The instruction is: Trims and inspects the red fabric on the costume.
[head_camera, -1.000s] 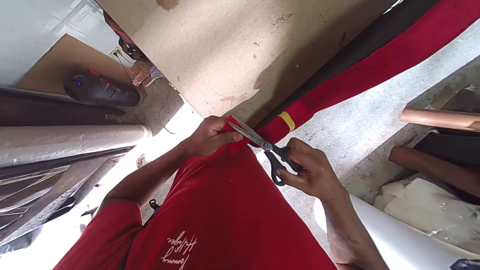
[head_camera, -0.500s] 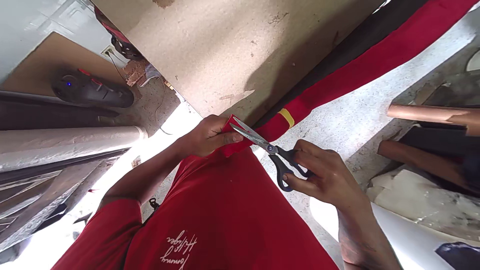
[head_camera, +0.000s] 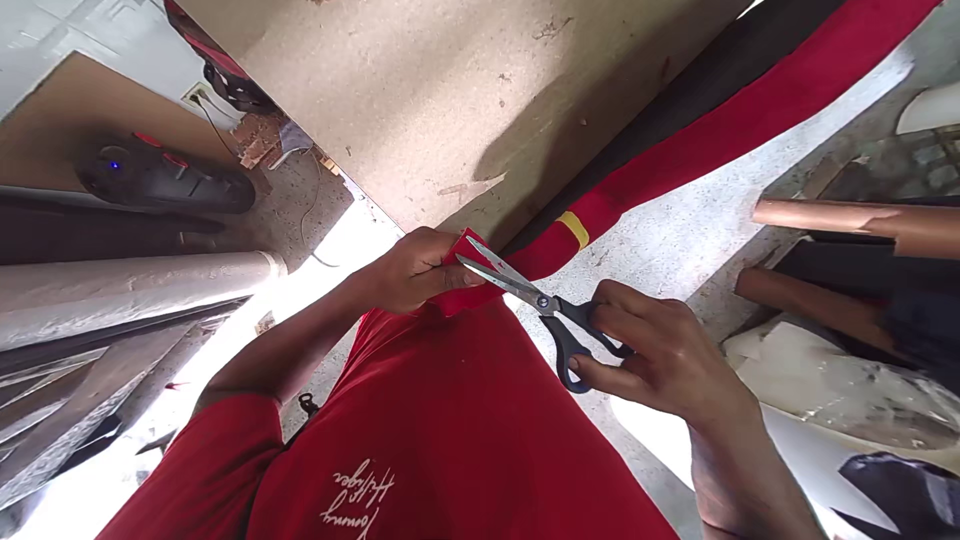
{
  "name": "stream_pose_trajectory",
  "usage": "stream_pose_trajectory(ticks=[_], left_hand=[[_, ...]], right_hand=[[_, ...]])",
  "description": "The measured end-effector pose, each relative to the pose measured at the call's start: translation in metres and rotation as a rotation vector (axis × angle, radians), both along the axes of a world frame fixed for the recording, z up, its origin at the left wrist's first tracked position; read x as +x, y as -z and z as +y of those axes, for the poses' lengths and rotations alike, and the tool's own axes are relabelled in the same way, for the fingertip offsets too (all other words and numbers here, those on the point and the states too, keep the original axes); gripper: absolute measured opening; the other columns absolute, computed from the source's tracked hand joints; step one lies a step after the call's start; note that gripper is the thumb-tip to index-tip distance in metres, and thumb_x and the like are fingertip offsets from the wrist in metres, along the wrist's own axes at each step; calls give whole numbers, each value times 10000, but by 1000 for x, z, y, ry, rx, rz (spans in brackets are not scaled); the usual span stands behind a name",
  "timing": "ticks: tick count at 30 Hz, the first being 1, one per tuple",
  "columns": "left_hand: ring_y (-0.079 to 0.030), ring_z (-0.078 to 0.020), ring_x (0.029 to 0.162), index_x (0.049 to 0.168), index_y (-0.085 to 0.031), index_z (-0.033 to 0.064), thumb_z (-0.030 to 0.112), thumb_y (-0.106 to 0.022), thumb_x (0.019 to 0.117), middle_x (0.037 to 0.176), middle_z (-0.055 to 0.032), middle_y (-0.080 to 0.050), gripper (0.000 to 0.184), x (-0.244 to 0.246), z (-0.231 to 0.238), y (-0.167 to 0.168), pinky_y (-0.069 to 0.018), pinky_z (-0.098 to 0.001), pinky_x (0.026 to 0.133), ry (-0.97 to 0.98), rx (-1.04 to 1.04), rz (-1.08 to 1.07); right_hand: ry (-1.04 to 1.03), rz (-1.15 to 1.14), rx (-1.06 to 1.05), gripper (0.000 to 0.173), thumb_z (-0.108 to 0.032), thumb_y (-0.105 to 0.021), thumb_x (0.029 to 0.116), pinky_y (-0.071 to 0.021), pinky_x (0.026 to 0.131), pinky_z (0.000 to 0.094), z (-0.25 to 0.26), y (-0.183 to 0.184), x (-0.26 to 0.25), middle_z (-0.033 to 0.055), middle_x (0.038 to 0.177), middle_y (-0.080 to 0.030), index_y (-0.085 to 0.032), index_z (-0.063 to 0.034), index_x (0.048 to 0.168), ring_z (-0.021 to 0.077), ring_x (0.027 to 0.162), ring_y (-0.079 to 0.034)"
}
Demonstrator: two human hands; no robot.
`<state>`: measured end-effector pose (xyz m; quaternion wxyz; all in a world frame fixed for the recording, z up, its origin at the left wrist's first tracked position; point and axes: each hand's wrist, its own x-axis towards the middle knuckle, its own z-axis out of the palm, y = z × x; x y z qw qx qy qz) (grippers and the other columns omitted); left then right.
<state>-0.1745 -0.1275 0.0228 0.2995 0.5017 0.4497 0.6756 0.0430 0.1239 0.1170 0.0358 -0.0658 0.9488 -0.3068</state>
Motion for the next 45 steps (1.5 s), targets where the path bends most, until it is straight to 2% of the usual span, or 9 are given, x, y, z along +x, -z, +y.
stream_pose_trajectory(ticks=[5, 9, 13, 16, 22, 26, 30, 40, 45], left_hand=[[-674, -33, 957, 1072, -677, -27, 154, -561, 1061, 974, -36, -714, 215, -6, -1, 2, -579, -250, 862, 59, -20, -44], [-670, -21, 973, 1079, -676, -25, 158, -562, 1060, 990, -27, -715, 216, -8, -3, 2, -576, -244, 874, 81, -26, -52], [-672, -27, 949, 1068, -675, -26, 157, -549, 1066, 966, -30, -711, 222, -15, -4, -1, -579, -241, 847, 125, -44, -30], [-661, -7, 960, 1067, -671, -20, 159, -540, 1070, 975, -16, -704, 222, -17, -6, -1, -569, -225, 856, 143, -56, -17], [-661, -10, 960, 1072, -670, -18, 162, -534, 1073, 976, -14, -706, 226, -17, -3, 0, -572, -232, 859, 115, -34, -36], [-660, -1, 981, 1083, -672, -11, 155, -545, 1068, 996, -6, -709, 210, -19, -3, 1, -569, -228, 879, 111, -32, -27], [-660, -9, 973, 1075, -671, -11, 155, -546, 1067, 985, -12, -706, 208, -20, 0, 0, -570, -234, 871, 94, -8, -28], [-661, -1, 982, 1084, -670, -8, 170, -552, 1067, 997, -9, -712, 213, -24, 8, -2, -569, -227, 877, 97, 14, -11], [-643, 13, 1002, 1091, -664, -3, 207, -545, 1073, 1006, -6, -700, 242, -27, 11, -3, -551, -209, 889, 99, 33, 35]], right_hand=[[-9, -14, 35, 422, -487, -627, 961, -312, 447, 304, -5, -1, 1, 34, 739, -486, -547, -121, 767, 133, 550, -441], [8, -19, 38, 445, -522, -640, 929, -298, 452, 298, -8, -1, 0, 23, 734, -477, -528, -130, 752, 122, 554, -431], [4, -26, 45, 416, -481, -626, 964, -314, 447, 310, -12, 0, 1, 35, 746, -491, -544, -123, 768, 140, 555, -451], [10, -24, 55, 447, -528, -628, 936, -296, 446, 306, -12, 0, 1, 24, 728, -474, -528, -134, 751, 130, 545, -429], [24, -17, 59, 439, -501, -617, 961, -298, 446, 310, -16, 0, 0, 32, 731, -475, -524, -127, 752, 140, 546, -434], [43, -10, 44, 460, -536, -643, 924, -291, 450, 304, -15, 2, -2, 23, 726, -463, -520, -128, 749, 130, 549, -422], [42, -6, 25, 439, -498, -631, 958, -298, 446, 301, -17, 3, -2, 29, 731, -468, -524, -123, 759, 134, 549, -429], [52, 2, -6, 424, -477, -627, 965, -306, 446, 296, -14, 3, -2, 28, 735, -474, -519, -127, 752, 129, 553, -437], [74, 12, 1, 457, -536, -661, 913, -292, 451, 292, -12, 2, -2, 16, 725, -460, -522, -133, 748, 121, 553, -419]])
